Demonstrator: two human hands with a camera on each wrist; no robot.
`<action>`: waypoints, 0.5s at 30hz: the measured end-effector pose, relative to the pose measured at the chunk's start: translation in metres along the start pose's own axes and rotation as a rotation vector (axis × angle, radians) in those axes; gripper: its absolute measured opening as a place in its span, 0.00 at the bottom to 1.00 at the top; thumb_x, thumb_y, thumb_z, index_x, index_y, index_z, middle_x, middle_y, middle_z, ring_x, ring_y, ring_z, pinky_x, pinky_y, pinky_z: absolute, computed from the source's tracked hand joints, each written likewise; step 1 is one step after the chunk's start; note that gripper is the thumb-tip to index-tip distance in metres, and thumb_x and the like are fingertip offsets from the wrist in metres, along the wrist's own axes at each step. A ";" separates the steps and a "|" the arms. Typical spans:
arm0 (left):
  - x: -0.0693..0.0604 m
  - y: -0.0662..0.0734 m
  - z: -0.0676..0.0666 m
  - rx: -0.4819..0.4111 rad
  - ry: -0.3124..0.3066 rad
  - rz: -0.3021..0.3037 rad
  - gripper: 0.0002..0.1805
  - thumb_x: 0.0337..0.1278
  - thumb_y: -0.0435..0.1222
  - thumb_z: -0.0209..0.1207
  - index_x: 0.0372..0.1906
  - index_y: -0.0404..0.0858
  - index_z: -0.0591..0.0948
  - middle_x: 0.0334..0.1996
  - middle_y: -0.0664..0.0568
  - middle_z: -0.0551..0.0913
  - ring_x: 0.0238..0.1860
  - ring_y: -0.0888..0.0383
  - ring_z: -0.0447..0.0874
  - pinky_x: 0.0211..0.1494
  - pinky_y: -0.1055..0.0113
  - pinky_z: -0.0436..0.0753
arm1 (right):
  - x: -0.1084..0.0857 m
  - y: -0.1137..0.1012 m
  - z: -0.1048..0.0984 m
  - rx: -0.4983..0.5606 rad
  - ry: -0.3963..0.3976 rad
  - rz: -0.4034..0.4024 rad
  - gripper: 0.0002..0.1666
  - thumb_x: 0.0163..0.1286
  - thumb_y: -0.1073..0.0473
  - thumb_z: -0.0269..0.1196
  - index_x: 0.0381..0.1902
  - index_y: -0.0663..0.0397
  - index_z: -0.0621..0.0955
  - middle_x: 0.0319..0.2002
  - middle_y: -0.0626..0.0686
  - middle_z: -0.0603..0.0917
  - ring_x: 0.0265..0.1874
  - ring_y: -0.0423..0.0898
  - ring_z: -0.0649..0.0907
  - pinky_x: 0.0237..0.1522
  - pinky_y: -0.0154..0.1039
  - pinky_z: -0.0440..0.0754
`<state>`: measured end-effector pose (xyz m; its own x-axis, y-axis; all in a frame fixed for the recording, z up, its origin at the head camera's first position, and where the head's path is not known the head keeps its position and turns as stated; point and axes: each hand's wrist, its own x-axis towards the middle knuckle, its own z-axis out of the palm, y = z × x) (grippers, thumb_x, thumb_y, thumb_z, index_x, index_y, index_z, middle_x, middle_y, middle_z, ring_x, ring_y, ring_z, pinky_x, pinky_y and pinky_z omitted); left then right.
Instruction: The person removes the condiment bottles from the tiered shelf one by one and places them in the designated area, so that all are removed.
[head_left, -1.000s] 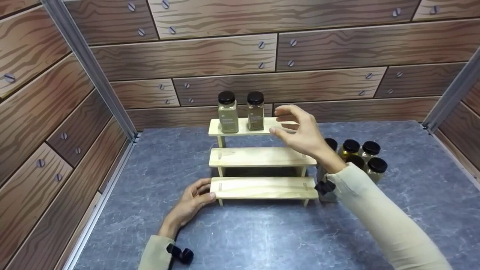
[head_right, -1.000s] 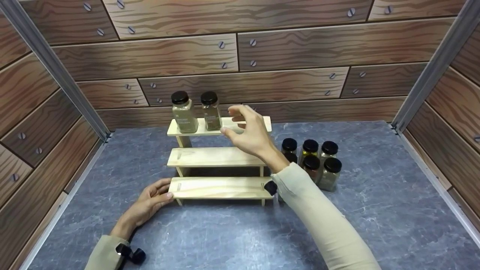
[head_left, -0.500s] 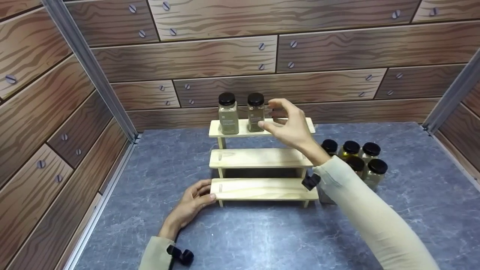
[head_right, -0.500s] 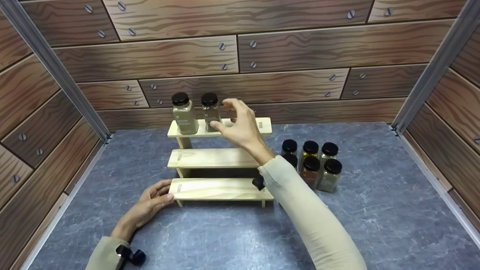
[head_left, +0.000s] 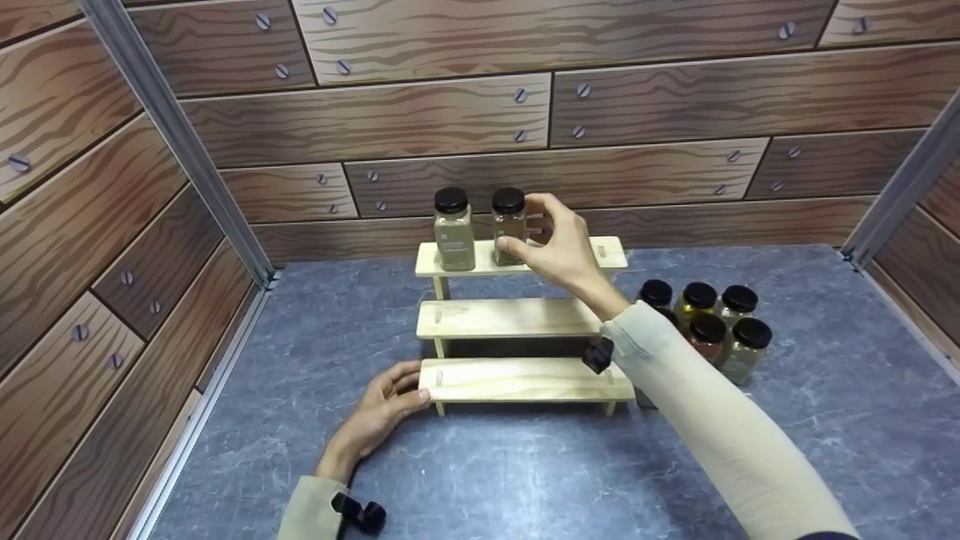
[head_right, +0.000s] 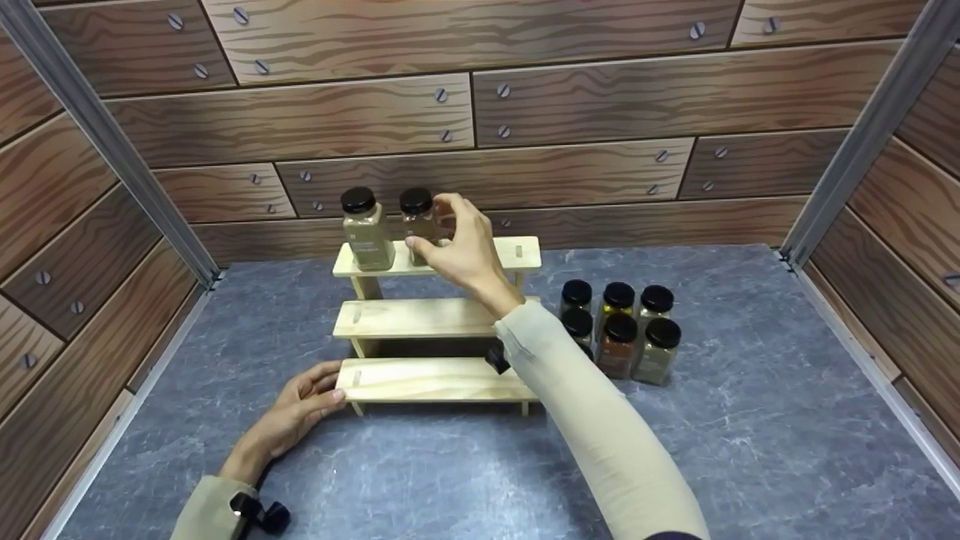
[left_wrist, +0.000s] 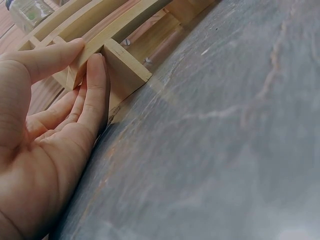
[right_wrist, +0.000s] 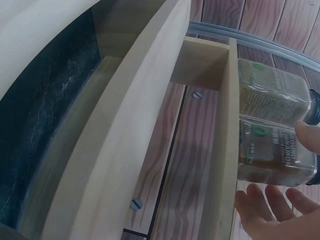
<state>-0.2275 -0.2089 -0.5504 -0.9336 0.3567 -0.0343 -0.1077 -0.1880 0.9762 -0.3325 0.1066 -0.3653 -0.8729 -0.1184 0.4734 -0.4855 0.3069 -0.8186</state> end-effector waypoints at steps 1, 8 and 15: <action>0.000 0.000 0.000 0.000 0.001 -0.001 0.37 0.67 0.25 0.64 0.75 0.20 0.61 0.66 0.37 0.78 0.58 0.53 0.86 0.68 0.59 0.87 | 0.000 0.001 0.001 -0.003 0.000 -0.003 0.35 0.58 0.61 0.82 0.63 0.59 0.81 0.54 0.60 0.87 0.51 0.58 0.90 0.59 0.52 0.91; 0.000 0.002 0.000 -0.007 -0.017 0.019 0.37 0.69 0.25 0.63 0.76 0.19 0.61 0.64 0.40 0.79 0.59 0.53 0.85 0.68 0.59 0.87 | 0.004 0.004 0.003 -0.025 0.010 0.007 0.37 0.57 0.60 0.83 0.63 0.59 0.81 0.53 0.60 0.88 0.50 0.55 0.90 0.59 0.48 0.90; 0.000 0.001 0.001 0.002 -0.007 0.005 0.38 0.68 0.26 0.64 0.76 0.19 0.61 0.66 0.38 0.78 0.59 0.53 0.85 0.68 0.59 0.87 | 0.004 0.004 0.006 -0.023 0.006 0.026 0.36 0.57 0.59 0.83 0.63 0.56 0.82 0.52 0.58 0.89 0.50 0.55 0.90 0.58 0.45 0.90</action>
<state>-0.2269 -0.2084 -0.5495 -0.9319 0.3616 -0.0279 -0.1022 -0.1882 0.9768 -0.3379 0.1015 -0.3690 -0.8850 -0.1043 0.4539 -0.4611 0.3319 -0.8229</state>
